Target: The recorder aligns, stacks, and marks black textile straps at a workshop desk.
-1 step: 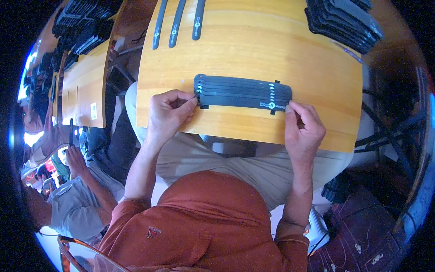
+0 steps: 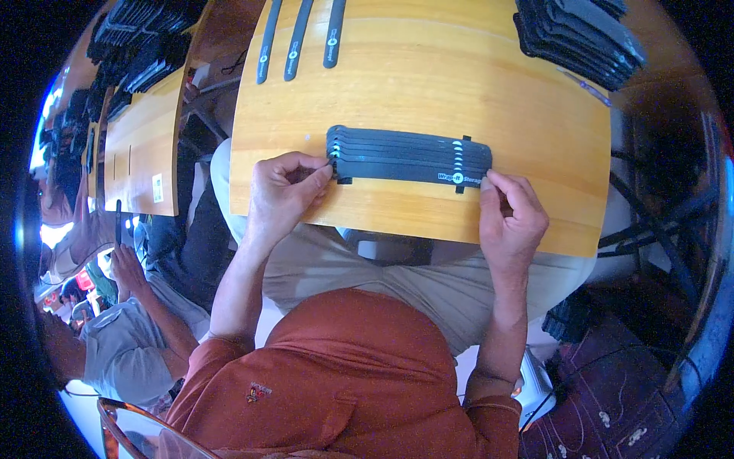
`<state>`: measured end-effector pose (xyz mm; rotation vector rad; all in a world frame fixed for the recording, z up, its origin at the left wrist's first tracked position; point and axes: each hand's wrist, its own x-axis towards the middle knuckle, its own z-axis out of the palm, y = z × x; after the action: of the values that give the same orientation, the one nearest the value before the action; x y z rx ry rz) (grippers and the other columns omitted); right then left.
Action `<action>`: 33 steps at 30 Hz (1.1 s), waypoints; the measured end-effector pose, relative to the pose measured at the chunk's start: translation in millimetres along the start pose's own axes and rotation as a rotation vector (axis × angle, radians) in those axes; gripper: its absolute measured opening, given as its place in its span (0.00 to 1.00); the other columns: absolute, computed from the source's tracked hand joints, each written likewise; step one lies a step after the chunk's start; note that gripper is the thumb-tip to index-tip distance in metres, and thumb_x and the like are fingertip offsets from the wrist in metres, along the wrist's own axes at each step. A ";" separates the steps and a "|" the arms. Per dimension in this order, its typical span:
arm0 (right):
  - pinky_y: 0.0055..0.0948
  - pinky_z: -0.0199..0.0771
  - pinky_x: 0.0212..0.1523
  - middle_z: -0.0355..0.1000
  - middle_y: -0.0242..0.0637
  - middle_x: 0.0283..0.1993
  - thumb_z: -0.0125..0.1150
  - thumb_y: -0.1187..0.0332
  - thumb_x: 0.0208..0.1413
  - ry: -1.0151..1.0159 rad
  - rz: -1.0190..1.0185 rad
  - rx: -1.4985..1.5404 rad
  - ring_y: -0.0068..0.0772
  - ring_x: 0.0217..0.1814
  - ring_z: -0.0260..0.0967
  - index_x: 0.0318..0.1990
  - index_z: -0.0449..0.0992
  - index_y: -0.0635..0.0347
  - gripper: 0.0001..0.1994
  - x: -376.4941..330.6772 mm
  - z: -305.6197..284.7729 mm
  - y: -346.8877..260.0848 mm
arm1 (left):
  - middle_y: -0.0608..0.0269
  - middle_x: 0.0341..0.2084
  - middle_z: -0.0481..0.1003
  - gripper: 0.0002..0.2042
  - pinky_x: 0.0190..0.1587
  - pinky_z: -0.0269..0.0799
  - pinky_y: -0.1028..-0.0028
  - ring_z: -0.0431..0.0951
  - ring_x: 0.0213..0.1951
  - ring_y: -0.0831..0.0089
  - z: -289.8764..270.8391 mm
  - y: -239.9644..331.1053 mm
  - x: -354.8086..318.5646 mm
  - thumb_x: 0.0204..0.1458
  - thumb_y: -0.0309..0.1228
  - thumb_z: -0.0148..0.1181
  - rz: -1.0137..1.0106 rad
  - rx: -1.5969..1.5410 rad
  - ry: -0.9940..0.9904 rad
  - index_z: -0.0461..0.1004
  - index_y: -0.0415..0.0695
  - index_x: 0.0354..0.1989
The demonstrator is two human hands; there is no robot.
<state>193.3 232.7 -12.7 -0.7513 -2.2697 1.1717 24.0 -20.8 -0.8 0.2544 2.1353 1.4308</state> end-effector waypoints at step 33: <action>0.27 0.77 0.32 0.79 0.42 0.35 0.67 0.80 0.56 0.055 -0.112 -0.076 0.30 0.32 0.78 0.39 0.82 0.66 0.04 -0.6 4.0 3.5 | 0.66 0.22 0.80 0.05 0.27 0.70 0.82 0.75 0.23 0.85 2.6 1.8 1.6 0.59 0.22 0.65 -0.017 -0.011 0.019 0.83 0.31 0.37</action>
<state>192.1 231.7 -17.8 -0.6673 -2.2900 1.0062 23.8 -17.3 -0.4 0.2191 2.1394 1.4399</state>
